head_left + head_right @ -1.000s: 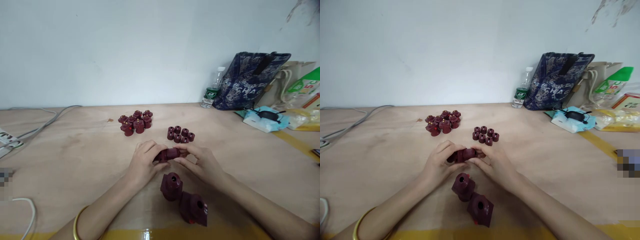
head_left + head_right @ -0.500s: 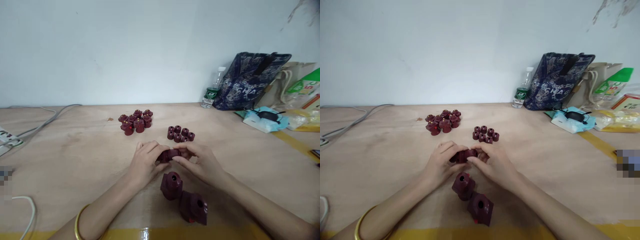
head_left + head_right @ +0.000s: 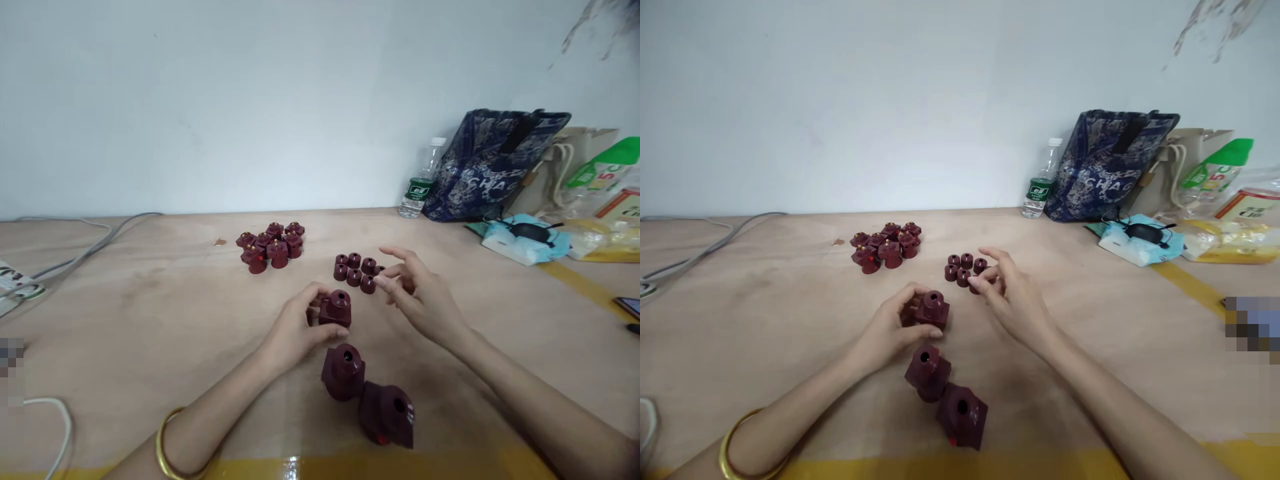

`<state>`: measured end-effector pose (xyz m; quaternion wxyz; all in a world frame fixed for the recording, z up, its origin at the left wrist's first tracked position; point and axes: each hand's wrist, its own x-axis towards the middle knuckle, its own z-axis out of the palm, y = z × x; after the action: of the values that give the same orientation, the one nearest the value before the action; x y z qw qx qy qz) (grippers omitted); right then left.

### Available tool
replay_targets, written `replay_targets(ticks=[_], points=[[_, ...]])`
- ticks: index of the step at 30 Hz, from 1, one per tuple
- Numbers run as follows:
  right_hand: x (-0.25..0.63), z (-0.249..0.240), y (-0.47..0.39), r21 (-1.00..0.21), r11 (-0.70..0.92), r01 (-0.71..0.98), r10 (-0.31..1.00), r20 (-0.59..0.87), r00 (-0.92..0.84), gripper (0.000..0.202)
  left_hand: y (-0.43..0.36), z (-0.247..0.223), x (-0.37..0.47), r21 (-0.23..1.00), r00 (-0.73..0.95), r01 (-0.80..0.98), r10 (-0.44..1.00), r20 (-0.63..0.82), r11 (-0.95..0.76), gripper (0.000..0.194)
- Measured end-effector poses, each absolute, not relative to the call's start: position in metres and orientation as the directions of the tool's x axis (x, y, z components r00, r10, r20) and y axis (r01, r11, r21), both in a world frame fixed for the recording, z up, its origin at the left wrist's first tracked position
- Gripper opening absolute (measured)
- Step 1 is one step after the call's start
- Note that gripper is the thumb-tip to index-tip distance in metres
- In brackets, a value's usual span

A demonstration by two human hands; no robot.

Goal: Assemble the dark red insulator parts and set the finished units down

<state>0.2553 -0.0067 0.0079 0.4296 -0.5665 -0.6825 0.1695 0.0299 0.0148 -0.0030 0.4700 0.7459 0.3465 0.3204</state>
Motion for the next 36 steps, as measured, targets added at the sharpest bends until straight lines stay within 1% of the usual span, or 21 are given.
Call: replay_targets(ticks=[2, 4, 6, 8, 11, 12, 14, 15, 16, 17, 18, 19, 20, 21, 23, 25, 27, 28, 30, 32, 36], points=[[0.269, 0.002, 0.002, -0.687, 0.261, 0.678, 0.917, 0.396, 0.048, 0.043, 0.016, -0.001, 0.028, 0.961, 0.607, 0.157, 0.79, 0.087, -0.227, 0.04], [0.277, -0.007, 0.009, -0.668, 0.242, 0.704, 0.925, 0.377, 0.039, 0.037, 0.016, 0.005, 0.025, 0.962, 0.66, 0.128, 0.744, 0.098, -0.241, 0.041], [0.28, -0.016, 0.013, -0.654, 0.254, 0.713, 0.931, 0.364, 0.003, 0.033, 0.012, 0.011, 0.023, 0.963, 0.694, 0.114, 0.713, 0.098, -0.244, 0.053], [0.278, -0.023, 0.016, -0.619, 0.288, 0.73, 0.924, 0.38, -0.043, 0.033, 0.008, 0.014, 0.022, 0.976, 0.716, 0.103, 0.695, 0.06, -0.191, 0.065], [0.271, -0.028, 0.017, -0.536, 0.329, 0.778, 0.904, 0.416, -0.096, 0.036, 0.005, 0.014, 0.023, 0.992, 0.744, 0.103, 0.667, -0.03, -0.07, 0.072], [0.269, -0.029, 0.017, -0.511, 0.34, 0.789, 0.901, 0.416, -0.118, 0.037, 0.007, 0.013, 0.021, 0.989, 0.733, 0.131, 0.678, -0.052, -0.066, 0.07], [0.267, -0.028, 0.017, -0.48, 0.368, 0.797, 0.902, 0.394, -0.179, 0.036, 0.018, 0.011, 0.014, 0.95, 0.607, 0.258, 0.794, -0.018, -0.176, 0.058], [0.267, -0.028, 0.017, -0.471, 0.38, 0.796, 0.902, 0.381, -0.205, 0.035, 0.028, 0.009, 0.008, 0.895, 0.481, 0.358, 0.874, 0.067, -0.265, 0.049], [0.268, -0.027, 0.016, -0.468, 0.39, 0.794, 0.902, 0.369, -0.225, 0.033, 0.04, 0.007, 0.0, 0.808, 0.309, 0.48, 0.928, 0.209, -0.342, 0.041], [0.268, -0.026, 0.015, -0.469, 0.393, 0.791, 0.903, 0.359, -0.235, 0.03, 0.053, 0.005, -0.009, 0.717, 0.128, 0.585, 0.917, 0.378, -0.378, 0.039], [0.268, -0.024, 0.014, -0.476, 0.389, 0.789, 0.907, 0.35, -0.236, 0.028, 0.067, 0.003, -0.019, 0.655, -0.046, 0.675, 0.867, 0.497, -0.34, 0.042], [0.267, -0.023, 0.013, -0.485, 0.382, 0.787, 0.911, 0.342, -0.231, 0.025, 0.081, -0.001, -0.029, 0.632, -0.178, 0.725, 0.812, 0.556, -0.274, 0.051], [0.267, -0.022, 0.011, -0.496, 0.375, 0.783, 0.915, 0.334, -0.226, 0.022, 0.093, -0.004, -0.038, 0.638, -0.243, 0.736, 0.791, 0.561, -0.227, 0.059], [0.265, -0.02, 0.009, -0.508, 0.369, 0.778, 0.918, 0.329, -0.221, 0.019, 0.102, -0.008, -0.045, 0.663, -0.244, 0.718, 0.817, 0.523, -0.21, 0.059], [0.261, -0.017, 0.005, -0.544, 0.366, 0.755, 0.92, 0.336, -0.203, 0.019, 0.111, -0.015, -0.052, 0.728, -0.217, 0.653, 0.868, 0.447, -0.211, 0.048], [0.255, -0.014, 0.001, -0.592, 0.383, 0.709, 0.91, 0.376, -0.178, 0.023, 0.104, -0.017, -0.048, 0.777, -0.161, 0.573, 0.894, 0.418, -0.26, 0.037], [0.249, -0.01, -0.004, -0.655, 0.408, 0.636, 0.898, 0.414, -0.15, 0.027, 0.084, -0.014, -0.034, 0.791, -0.055, 0.507, 0.903, 0.426, -0.343, 0.034], [0.246, -0.008, -0.006, -0.695, 0.416, 0.587, 0.896, 0.422, -0.136, 0.027, 0.071, -0.011, -0.025, 0.782, 0.042, 0.49, 0.906, 0.42, -0.385, 0.033], [0.241, -0.003, -0.011, -0.771, 0.419, 0.48, 0.902, 0.415, -0.121, 0.028, 0.045, -0.004, -0.005, 0.716, 0.237, 0.505, 0.875, 0.422, -0.482, 0.03], [0.237, 0.002, -0.016, -0.808, 0.429, 0.404, 0.901, 0.415, -0.127, 0.029, 0.026, 0.003, 0.012, 0.626, 0.384, 0.515, 0.811, 0.442, -0.585, 0.038], [0.234, 0.007, -0.023, -0.74, 0.513, 0.436, 0.856, 0.481, -0.191, 0.029, 0.013, 0.005, 0.025, 0.474, 0.518, 0.488, 0.68, 0.518, -0.733, 0.038]])
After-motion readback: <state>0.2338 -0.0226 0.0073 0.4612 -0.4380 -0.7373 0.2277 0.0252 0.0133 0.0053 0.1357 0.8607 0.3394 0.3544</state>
